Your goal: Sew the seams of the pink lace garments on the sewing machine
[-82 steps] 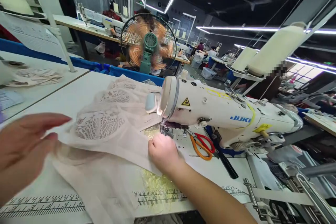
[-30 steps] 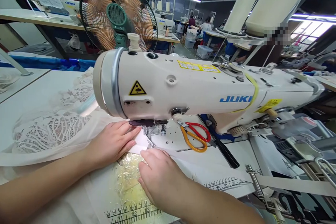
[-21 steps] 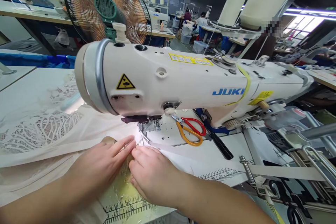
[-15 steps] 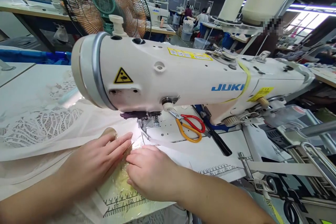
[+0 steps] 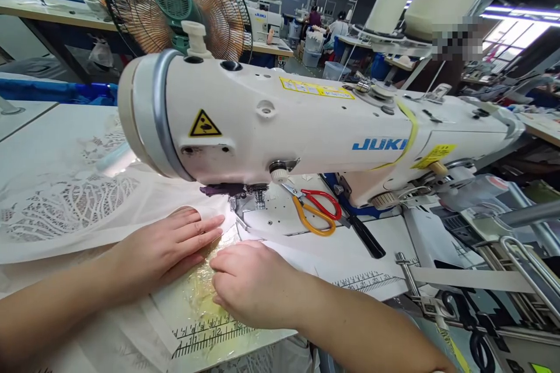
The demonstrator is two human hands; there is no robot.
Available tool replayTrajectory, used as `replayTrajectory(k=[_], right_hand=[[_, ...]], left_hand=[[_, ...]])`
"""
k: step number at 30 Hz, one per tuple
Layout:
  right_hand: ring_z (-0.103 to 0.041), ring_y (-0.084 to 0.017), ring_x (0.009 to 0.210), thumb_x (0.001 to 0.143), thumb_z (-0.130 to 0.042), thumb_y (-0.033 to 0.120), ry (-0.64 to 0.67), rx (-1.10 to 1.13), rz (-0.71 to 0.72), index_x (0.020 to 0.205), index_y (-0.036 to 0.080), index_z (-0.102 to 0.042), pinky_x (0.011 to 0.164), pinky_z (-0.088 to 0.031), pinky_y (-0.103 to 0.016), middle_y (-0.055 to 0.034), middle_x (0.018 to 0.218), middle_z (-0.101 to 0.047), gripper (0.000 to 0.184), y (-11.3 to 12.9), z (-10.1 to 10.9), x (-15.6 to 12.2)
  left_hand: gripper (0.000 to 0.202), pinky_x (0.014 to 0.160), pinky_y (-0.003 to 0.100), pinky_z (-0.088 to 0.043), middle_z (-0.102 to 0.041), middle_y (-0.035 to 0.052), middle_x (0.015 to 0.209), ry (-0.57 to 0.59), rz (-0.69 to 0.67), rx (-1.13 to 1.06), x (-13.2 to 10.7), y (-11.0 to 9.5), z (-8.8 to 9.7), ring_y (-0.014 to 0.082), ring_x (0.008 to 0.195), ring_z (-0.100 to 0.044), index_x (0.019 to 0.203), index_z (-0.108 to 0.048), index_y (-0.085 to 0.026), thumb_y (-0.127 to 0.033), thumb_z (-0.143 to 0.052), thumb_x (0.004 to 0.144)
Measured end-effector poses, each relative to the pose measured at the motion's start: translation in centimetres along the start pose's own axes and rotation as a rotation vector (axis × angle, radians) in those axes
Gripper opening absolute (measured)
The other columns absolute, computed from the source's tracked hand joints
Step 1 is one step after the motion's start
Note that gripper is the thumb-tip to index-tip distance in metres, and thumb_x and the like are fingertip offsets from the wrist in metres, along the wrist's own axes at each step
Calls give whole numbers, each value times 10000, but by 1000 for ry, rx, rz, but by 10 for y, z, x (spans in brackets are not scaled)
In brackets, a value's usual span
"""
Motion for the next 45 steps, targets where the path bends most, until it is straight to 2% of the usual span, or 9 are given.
replayTrajectory(k=[21, 27, 30, 34, 37, 39, 42, 44, 45], right_hand=[[-600, -201, 997, 885, -545, 208, 32, 9, -7, 852, 152, -638, 860, -475, -318, -94, 1062, -672, 113, -3, 3, 0], [-624, -189, 952, 902, -496, 220, -63, 25, 32, 868, 154, -631, 802, -490, -306, -70, 1016, -692, 154, -9, 1, 0], [-633, -185, 913, 923, -439, 208, -220, 59, 58, 892, 147, -626, 775, -497, -314, -70, 1000, -697, 199, -4, 6, -1], [-616, -194, 839, 939, -433, 258, -354, 103, 45, 977, 134, -621, 731, -517, -319, -101, 953, -685, 229, 27, 4, 2], [-608, -236, 892, 875, -572, 413, -268, 134, -11, 1167, 116, -576, 762, -545, -363, -125, 1010, -657, 417, 61, -19, 14], [-600, -309, 972, 752, -702, 497, -190, 69, -95, 1242, 127, -542, 831, -542, -476, -148, 1086, -632, 635, 82, -41, 24], [-584, -428, 1043, 601, -840, 452, -142, -117, -253, 1252, 127, -552, 862, -512, -623, -206, 1123, -618, 782, 101, -71, 24], [-595, -497, 1015, 566, -873, 383, -148, -235, -243, 1270, 73, -538, 777, -545, -656, -275, 1094, -620, 839, 102, -82, 17], [-611, -509, 983, 627, -840, 357, -143, -272, -148, 1308, 42, -497, 708, -574, -640, -310, 1108, -610, 825, 100, -85, 17]], left_hand=[[410, 897, 431, -456, -615, 90, 1281, 89, 1, 172, 13, 39, -3, 252, 926, -583, 1161, -626, -143, -296, -292, 978], [406, 930, 429, -472, -607, 132, 1283, 152, 102, 210, 10, 44, -2, 275, 1046, -574, 1229, -608, -129, -292, -348, 963], [381, 993, 428, -443, -584, 112, 1321, 142, 198, 236, -7, 39, 2, 278, 1170, -533, 1232, -612, -164, -296, -394, 948], [391, 1054, 454, -384, -540, 111, 1370, 141, 286, 263, -57, 30, 10, 257, 1266, -485, 1263, -580, -182, -288, -377, 946], [407, 1078, 464, -350, -536, 111, 1374, 24, 358, 321, -104, 24, 24, 247, 1267, -489, 1272, -566, -186, -257, -321, 954], [427, 1075, 509, -336, -512, 149, 1388, -47, 506, 353, -132, 20, 37, 291, 1295, -457, 1312, -525, -154, -203, -328, 937], [484, 1017, 580, -370, -451, 284, 1387, -65, 809, 349, -158, 5, 55, 390, 1300, -424, 1331, -461, -18, -111, -416, 858], [514, 1034, 519, -388, -419, 256, 1425, -86, 923, 364, -162, -7, 66, 339, 1310, -427, 1358, -430, -51, -83, -448, 846], [528, 1047, 483, -390, -418, 230, 1437, -82, 957, 362, -162, -10, 71, 309, 1318, -423, 1373, -415, -79, -98, -484, 850]])
Point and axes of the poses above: each hand's wrist, its own x-axis towards the middle knuckle, its own z-axis out of the back of the hand, y = z × x, the point moved 3 cm from there along x, towards the middle knuckle
